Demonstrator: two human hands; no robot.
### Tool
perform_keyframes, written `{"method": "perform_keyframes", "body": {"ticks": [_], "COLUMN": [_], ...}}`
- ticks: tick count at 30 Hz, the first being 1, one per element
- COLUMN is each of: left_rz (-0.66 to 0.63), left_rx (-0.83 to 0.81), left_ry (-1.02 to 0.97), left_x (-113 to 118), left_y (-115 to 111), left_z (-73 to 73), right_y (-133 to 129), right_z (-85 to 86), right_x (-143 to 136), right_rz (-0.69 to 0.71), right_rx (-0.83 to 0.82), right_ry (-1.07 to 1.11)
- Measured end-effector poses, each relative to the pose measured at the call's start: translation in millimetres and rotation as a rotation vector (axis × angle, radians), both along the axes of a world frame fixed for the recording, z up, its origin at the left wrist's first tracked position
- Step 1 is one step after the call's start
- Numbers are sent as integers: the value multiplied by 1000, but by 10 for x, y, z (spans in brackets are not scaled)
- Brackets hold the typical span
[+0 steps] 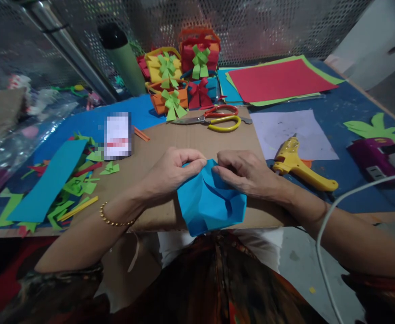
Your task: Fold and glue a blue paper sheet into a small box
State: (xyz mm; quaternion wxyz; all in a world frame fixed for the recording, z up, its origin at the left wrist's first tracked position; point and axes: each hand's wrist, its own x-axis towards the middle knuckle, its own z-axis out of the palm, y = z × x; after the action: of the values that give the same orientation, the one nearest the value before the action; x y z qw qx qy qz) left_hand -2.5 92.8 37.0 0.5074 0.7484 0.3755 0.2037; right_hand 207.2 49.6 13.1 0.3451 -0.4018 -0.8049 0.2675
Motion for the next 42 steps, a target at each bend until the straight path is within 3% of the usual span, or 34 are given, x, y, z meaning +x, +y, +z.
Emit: {"method": "perform_keyframes", "body": {"ticks": [11,17,20,24,27,34,42], "left_rz": [17,-109,-149,-89,26,271,257], "left_rx": [-75,136,117,-180,-341,-227,-251], "left_ry": [-97,23,20,-145,-241,-164,-240], "left_x": [16,-5,-17,-6,35,138,102], "left_y": [13,46,64,96,108,55,54], "left_z": [4,1,-21,-82,-105,-23,-113], "right_y": [-16,-5,-41,-59,-34,18,40], "right_z": [154,72,55,25,-21,-75,-74], "right_x": [125,67,15,-22,-25,-20,-11], "right_rz": [-51,-51,-94,-146,-225,-305,-327], "right_rx": [-99,-35,-3,20,69,80,54], "right_ry": [14,-47,-71,-45,-51,-62,-18]}}
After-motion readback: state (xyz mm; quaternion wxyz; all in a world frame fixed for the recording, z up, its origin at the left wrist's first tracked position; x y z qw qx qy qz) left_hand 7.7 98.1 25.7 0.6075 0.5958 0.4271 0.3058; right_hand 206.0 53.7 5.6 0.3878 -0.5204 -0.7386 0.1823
